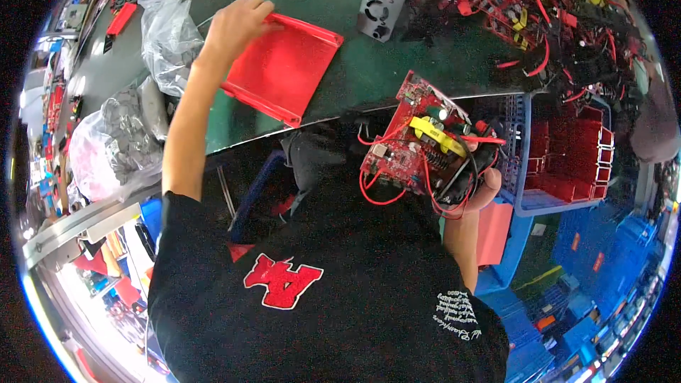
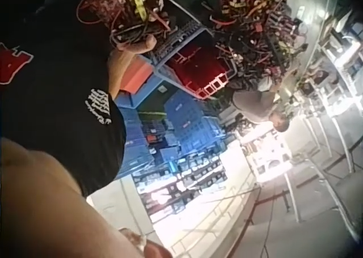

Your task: Assembling electronic components by manually fitting a black plastic housing onto a red circuit board and organizing them into crates.

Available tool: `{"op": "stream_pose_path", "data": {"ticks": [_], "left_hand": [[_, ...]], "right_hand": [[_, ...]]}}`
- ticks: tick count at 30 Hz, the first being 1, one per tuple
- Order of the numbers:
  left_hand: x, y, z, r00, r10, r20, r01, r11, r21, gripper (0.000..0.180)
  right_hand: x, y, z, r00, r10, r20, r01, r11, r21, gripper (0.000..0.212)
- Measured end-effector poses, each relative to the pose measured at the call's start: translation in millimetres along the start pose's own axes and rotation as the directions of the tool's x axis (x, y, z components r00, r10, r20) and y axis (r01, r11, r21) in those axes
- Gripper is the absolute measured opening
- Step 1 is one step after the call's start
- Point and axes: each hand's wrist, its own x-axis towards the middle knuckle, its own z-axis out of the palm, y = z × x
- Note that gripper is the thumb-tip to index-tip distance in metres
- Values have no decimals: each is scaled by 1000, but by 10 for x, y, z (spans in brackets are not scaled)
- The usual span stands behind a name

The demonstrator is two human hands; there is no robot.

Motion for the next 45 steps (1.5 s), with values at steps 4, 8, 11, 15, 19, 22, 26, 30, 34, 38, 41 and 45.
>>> {"op": "stream_pose_path", "data": {"ticks": [4,8,11,15,19,22,26,30,34,38,41,45], "left_hand": [[19,-253,-91,992,100,79,-96,994,-53,18],[32,-230,-71,961,209,-180,-234,963,-135,23],[104,92,-160,983,164,-84,-176,970,-168,24],[134,99,-151,966,196,170,-167,971,-170,24],[-41,327,-412,866,303,-398,-409,887,-214,15],[-411,856,-875,921,-343,183,347,512,-786,42],[-1012,1729,-459,737,-655,167,292,86,-953,40],[-1097,2179,-834,708,-369,603,42,-830,-557,57],[-1329,1838,-420,861,-118,494,-12,-977,-212,44],[-1189,1636,-519,905,77,418,79,-997,14,52],[-1195,1702,-523,899,21,437,85,-988,-127,56],[-1150,1806,-831,713,-238,659,241,-800,-549,49]], "right_hand": [[-164,30,20,989,-81,-121,70,993,-96,71],[-251,53,-41,993,-89,-80,89,996,-15,69],[-203,112,21,991,-91,-99,96,994,52,68],[-232,56,-74,980,-85,-180,68,993,-101,68],[-136,3,-48,985,19,-173,-32,997,-68,70],[-34,55,24,989,-7,-145,-18,986,-169,77],[142,275,322,988,-69,-137,77,995,57,72],[172,301,517,977,88,-196,-60,988,144,67],[135,221,467,956,180,-231,-175,984,43,68],[139,176,542,945,81,-316,-117,989,-94,60],[125,114,522,936,71,-346,-105,991,-80,62],[100,-36,514,972,49,-229,-132,924,-360,66]]}}
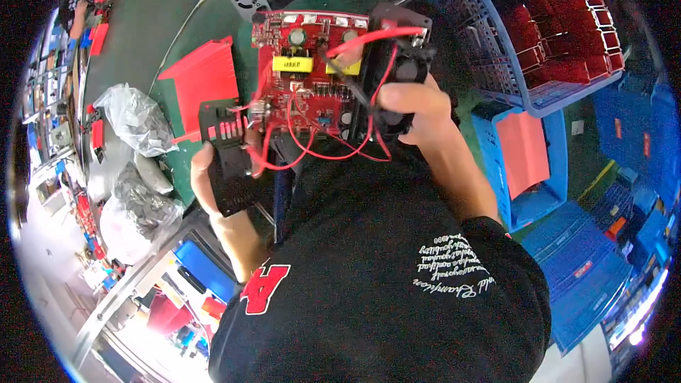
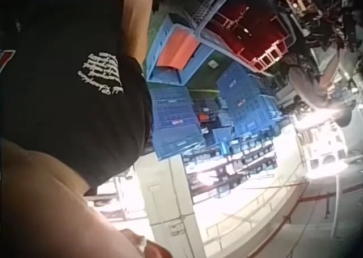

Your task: Assembling electronic components by manually fitting a black plastic housing onto a red circuit board and organizing them into crates.

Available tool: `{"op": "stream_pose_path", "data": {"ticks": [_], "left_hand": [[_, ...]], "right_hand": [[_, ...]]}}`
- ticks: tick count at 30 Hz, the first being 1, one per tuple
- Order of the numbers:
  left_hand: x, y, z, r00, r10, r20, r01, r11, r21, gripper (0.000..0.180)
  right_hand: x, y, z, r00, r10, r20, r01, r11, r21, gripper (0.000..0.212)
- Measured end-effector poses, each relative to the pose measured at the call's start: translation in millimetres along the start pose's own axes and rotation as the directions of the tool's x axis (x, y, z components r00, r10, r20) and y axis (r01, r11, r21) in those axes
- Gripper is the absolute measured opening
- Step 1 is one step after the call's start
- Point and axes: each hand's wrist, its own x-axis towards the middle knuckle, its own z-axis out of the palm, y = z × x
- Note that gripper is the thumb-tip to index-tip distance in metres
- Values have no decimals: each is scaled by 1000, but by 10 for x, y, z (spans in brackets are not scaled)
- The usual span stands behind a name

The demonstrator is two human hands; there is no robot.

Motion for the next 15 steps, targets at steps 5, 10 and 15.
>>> {"op": "stream_pose_path", "data": {"ticks": [5,10,15], "left_hand": [[-22,214,629,965,259,31,-201,665,719,30],[87,-203,789,915,170,366,-404,393,826,18],[281,-287,753,675,368,639,-634,-153,758,32]], "right_hand": [[63,7,-15,996,87,18,-73,920,-386,76],[53,357,-158,990,117,81,-118,993,12,76],[-24,447,-216,975,220,25,-217,972,-91,75]]}}
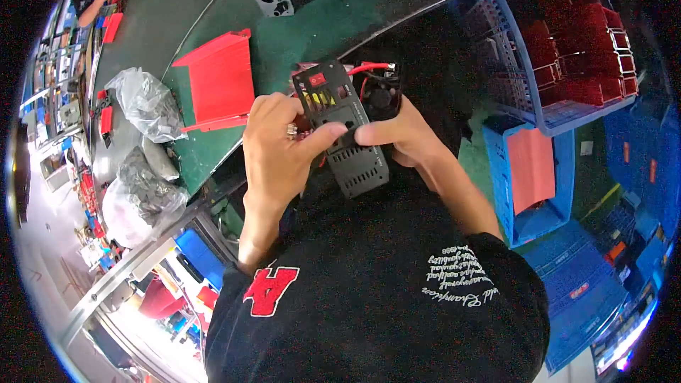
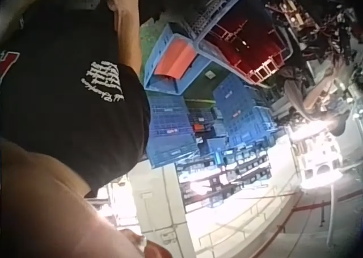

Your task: Assembling electronic components by manually fitting a black plastic housing onto a red circuit board and organizing them into crates.

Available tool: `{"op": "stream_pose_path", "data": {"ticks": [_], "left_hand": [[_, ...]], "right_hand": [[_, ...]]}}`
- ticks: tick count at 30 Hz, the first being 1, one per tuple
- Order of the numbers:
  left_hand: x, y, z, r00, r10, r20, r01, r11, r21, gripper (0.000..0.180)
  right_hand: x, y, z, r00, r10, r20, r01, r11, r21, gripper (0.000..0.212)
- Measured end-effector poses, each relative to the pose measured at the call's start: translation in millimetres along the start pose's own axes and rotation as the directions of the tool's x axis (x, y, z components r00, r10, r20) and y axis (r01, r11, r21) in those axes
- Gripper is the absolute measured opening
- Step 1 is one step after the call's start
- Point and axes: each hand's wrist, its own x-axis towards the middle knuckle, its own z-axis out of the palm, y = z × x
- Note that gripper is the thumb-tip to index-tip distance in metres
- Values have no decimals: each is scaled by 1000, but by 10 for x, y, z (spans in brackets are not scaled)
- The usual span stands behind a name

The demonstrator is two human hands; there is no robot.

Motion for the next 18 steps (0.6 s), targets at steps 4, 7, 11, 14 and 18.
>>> {"op": "stream_pose_path", "data": {"ticks": [4,7,11,14,18], "left_hand": [[-69,24,68,1000,-3,-31,4,1000,18,36],[-21,78,-48,991,128,-29,-127,990,55,34],[83,-375,-393,931,49,-363,-103,986,-131,30],[189,-1169,-694,948,-53,-313,200,866,458,41],[-34,-1746,-829,971,-236,23,201,869,452,62]], "right_hand": [[28,-1,11,985,163,-56,-167,982,-88,82],[-47,-4,40,978,198,-66,-197,980,10,83],[10,87,204,1000,0,-3,0,995,101,83],[201,230,231,994,-109,26,107,991,79,71],[391,394,271,985,-162,-56,160,986,-35,64]]}}
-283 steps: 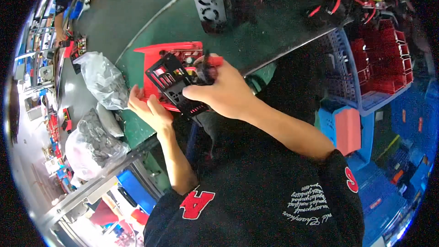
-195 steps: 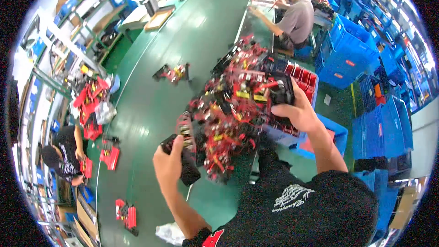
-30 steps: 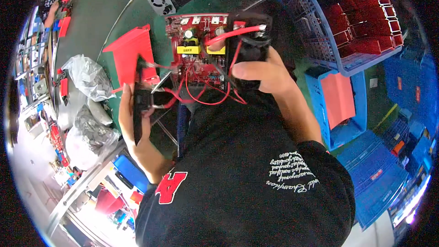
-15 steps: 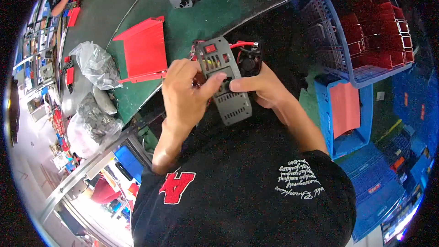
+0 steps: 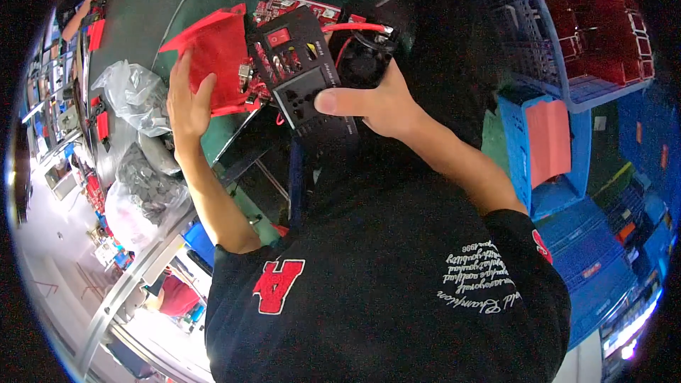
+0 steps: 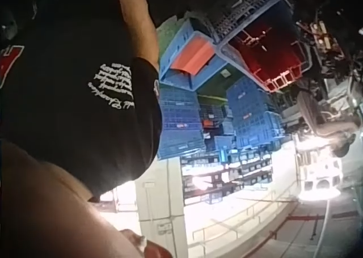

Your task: Assembling electronic components by manually fitting a black plastic housing onto a red circuit board and organizing them into crates.

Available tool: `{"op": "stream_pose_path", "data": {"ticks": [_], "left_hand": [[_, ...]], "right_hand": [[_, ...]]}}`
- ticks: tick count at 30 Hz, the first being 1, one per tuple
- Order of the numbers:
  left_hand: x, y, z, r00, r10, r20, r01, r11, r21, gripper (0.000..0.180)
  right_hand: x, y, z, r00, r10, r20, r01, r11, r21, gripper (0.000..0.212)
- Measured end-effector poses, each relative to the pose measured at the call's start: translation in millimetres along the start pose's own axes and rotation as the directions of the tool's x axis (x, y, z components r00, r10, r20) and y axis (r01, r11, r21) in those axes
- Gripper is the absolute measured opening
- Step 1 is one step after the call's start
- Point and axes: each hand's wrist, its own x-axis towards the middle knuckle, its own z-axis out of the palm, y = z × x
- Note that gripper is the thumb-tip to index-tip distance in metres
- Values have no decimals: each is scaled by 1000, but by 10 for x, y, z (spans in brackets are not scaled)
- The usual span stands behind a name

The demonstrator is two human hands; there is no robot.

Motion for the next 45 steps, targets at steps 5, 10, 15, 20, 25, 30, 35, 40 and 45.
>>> {"op": "stream_pose_path", "data": {"ticks": [5,10,15,20,25,30,35,40,45], "left_hand": [[-11,-40,36,998,31,58,-27,997,-74,61],[-14,-64,18,998,33,53,-28,996,-89,61],[-4,-74,27,997,77,26,-74,991,-114,61],[-22,-59,-2,993,108,44,-105,993,-56,61],[1,4,-43,987,137,82,-132,989,-58,64],[25,34,-33,987,118,110,-108,990,-90,64],[60,70,-74,983,121,136,-105,987,-118,66],[85,75,-69,979,128,158,-106,984,-141,70],[99,86,-66,981,99,166,-72,984,-160,71]], "right_hand": [[-64,129,49,997,31,-72,-39,993,-113,61],[-89,187,45,998,-9,-57,0,988,-154,59],[-65,158,15,998,9,-64,-19,987,-157,61],[34,-4,60,999,17,29,-9,966,-259,65],[45,-77,126,991,135,1,-130,957,-260,70],[-22,-110,152,946,323,-29,-323,934,-150,70],[57,-104,119,978,189,85,-167,962,-215,67],[132,-90,111,974,180,139,-162,978,-132,63],[113,-106,116,969,216,121,-197,969,-152,60]]}}
